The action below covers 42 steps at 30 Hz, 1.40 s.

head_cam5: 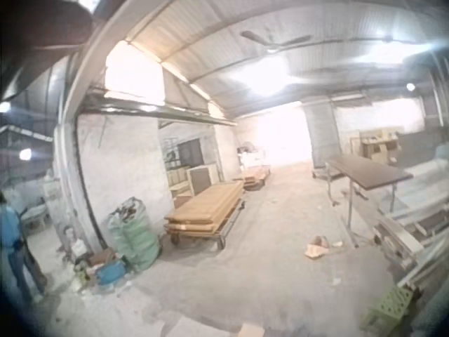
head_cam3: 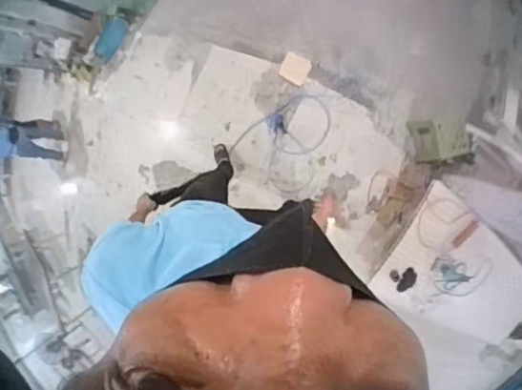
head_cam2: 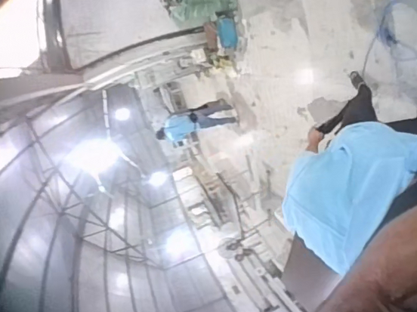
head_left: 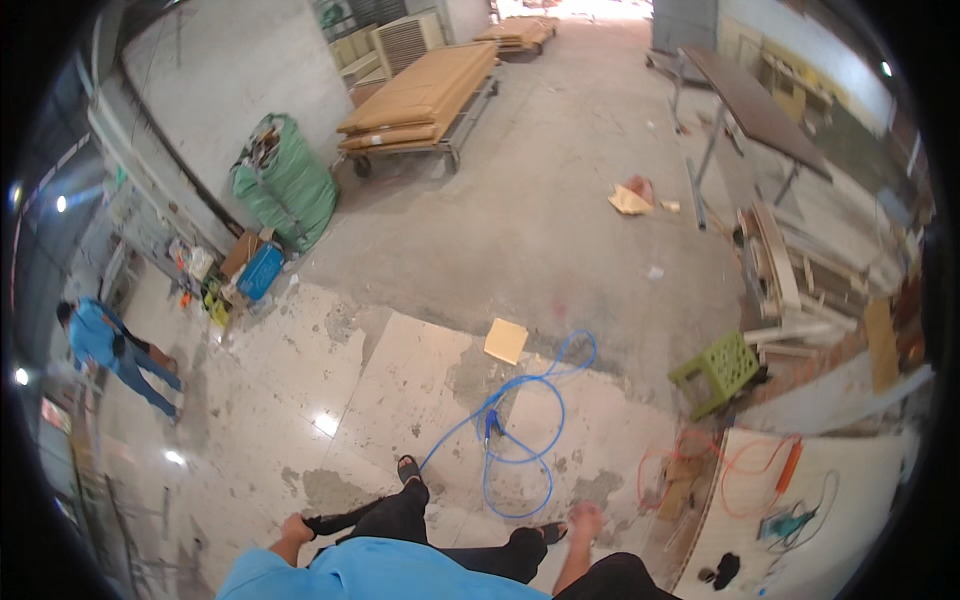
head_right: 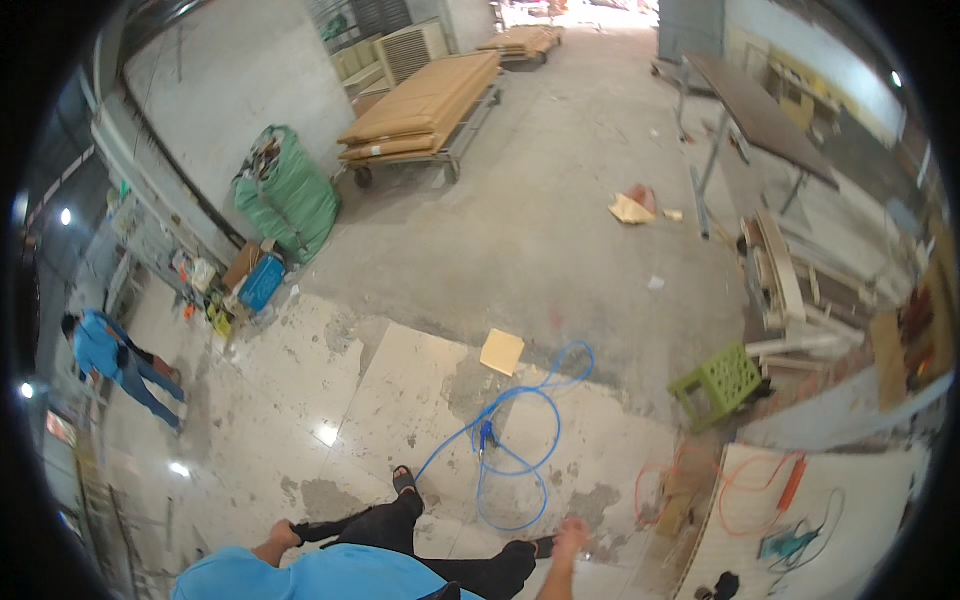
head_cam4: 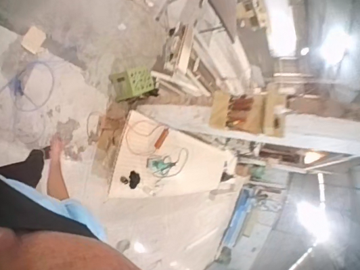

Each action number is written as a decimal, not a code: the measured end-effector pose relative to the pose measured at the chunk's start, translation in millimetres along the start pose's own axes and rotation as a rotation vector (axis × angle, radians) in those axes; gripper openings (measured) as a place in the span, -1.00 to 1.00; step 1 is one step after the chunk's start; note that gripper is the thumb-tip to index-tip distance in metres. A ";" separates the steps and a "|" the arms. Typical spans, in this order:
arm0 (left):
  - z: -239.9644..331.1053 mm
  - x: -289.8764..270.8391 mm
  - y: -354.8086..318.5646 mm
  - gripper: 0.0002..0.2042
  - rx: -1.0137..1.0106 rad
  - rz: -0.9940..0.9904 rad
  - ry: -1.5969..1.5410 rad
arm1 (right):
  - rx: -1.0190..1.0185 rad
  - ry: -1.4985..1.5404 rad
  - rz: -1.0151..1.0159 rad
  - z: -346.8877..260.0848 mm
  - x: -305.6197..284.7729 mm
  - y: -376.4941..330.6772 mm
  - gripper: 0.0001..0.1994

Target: The person applies a dark liquid finish to the edges of a large wooden tabletop using a small brush, then wipes the surface with a black cloth. The person moves around the table, repeatedly dipping the brush into a small container and applying the finish along the edges before wiping.

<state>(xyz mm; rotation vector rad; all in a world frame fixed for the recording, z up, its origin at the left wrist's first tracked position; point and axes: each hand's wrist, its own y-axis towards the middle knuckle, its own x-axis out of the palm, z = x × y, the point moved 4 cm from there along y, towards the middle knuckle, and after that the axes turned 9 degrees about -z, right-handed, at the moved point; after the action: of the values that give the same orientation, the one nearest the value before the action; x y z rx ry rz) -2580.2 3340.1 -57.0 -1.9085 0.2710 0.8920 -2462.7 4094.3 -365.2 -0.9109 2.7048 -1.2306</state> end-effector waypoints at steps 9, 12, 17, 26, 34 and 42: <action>-65.9 44.0 149.0 -0.55 0.060 -0.015 -0.772 | -0.072 -0.991 -0.863 -57.7 507.3 -132.5 -0.67; -66.1 -3.5 196.4 -0.54 0.008 -0.037 -1.025 | 0.133 -1.074 -0.770 -51.4 558.9 -121.9 -0.70; -95.9 -103.8 267.9 -0.58 -0.090 -0.002 -1.361 | 0.275 -1.217 -0.637 -30.2 623.8 -98.7 -0.72; -219.1 -181.0 361.5 -0.52 -0.364 0.037 -1.318 | 0.891 -0.940 -0.778 64.1 798.6 -7.9 -0.78; -212.9 -219.0 365.6 -0.65 -0.711 -0.185 -1.909 | 0.130 -1.677 -0.775 205.5 1271.3 5.6 -0.80; -224.1 -264.7 504.3 -0.75 -0.860 -0.216 -2.101 | -0.116 -1.595 -1.431 390.6 1746.5 -225.1 -0.73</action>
<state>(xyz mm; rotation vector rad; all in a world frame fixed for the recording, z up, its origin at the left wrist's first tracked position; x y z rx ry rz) -2930.8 2849.6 -162.8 -0.5971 -1.6793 2.4421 -3694.4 2799.3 -121.7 -2.3772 0.6586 0.0885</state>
